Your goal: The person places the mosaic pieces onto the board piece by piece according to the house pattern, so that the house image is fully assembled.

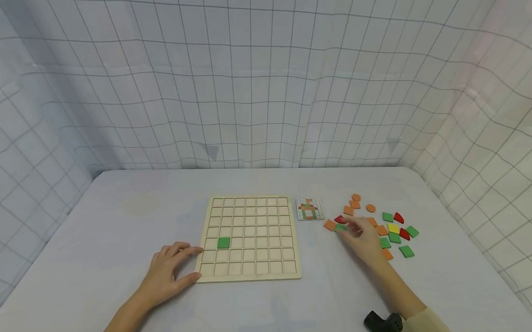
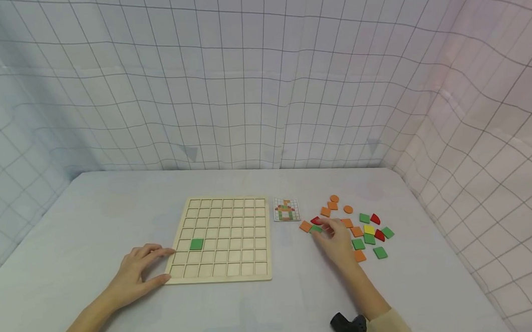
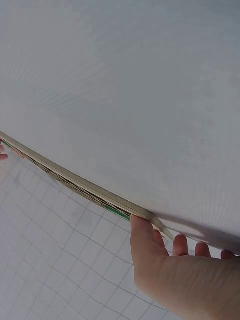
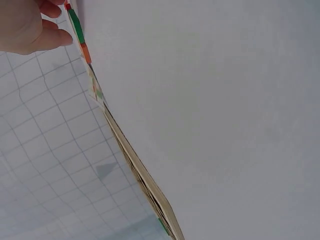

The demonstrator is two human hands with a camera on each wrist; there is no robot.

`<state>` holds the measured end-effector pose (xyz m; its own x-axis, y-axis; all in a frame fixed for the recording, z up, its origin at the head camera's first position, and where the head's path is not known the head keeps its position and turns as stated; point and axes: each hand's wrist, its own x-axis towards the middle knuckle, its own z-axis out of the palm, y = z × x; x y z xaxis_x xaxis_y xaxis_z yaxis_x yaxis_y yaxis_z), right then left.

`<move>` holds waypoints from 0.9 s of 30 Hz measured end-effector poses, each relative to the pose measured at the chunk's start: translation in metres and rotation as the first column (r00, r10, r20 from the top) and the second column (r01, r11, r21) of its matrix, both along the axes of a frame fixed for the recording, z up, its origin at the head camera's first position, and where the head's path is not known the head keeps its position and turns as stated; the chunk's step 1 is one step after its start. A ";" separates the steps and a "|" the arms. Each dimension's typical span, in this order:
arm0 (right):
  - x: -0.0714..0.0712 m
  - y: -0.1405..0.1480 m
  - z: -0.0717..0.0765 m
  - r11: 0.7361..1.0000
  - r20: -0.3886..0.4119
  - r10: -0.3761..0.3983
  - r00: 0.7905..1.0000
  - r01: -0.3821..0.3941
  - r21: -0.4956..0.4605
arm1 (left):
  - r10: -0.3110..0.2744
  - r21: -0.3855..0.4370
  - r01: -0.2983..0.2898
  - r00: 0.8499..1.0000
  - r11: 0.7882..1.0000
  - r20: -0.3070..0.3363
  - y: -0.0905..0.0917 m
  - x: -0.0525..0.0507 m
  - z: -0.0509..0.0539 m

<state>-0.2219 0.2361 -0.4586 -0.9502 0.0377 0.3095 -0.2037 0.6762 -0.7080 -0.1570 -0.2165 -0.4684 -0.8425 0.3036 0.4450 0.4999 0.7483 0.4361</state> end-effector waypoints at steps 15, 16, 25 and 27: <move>0.003 0.005 -0.005 0.995 0.013 -0.030 0.999 0.029 0.090 | 0.008 -0.004 -0.008 1.000 1.000 0.002 -0.001 0.000 -0.002; 0.003 0.005 -0.005 0.995 0.009 -0.029 1.000 0.028 0.095 | 0.009 -0.004 -0.009 1.000 1.000 0.005 0.000 0.000 -0.002; 0.003 0.005 -0.005 0.992 0.021 -0.034 0.999 0.031 0.119 | 0.011 -0.003 -0.011 1.000 1.000 0.006 0.000 0.000 -0.002; 0.003 0.005 -0.006 0.993 0.023 -0.036 0.999 0.033 0.116 | 0.011 -0.003 -0.011 1.000 1.000 0.008 0.000 0.000 -0.002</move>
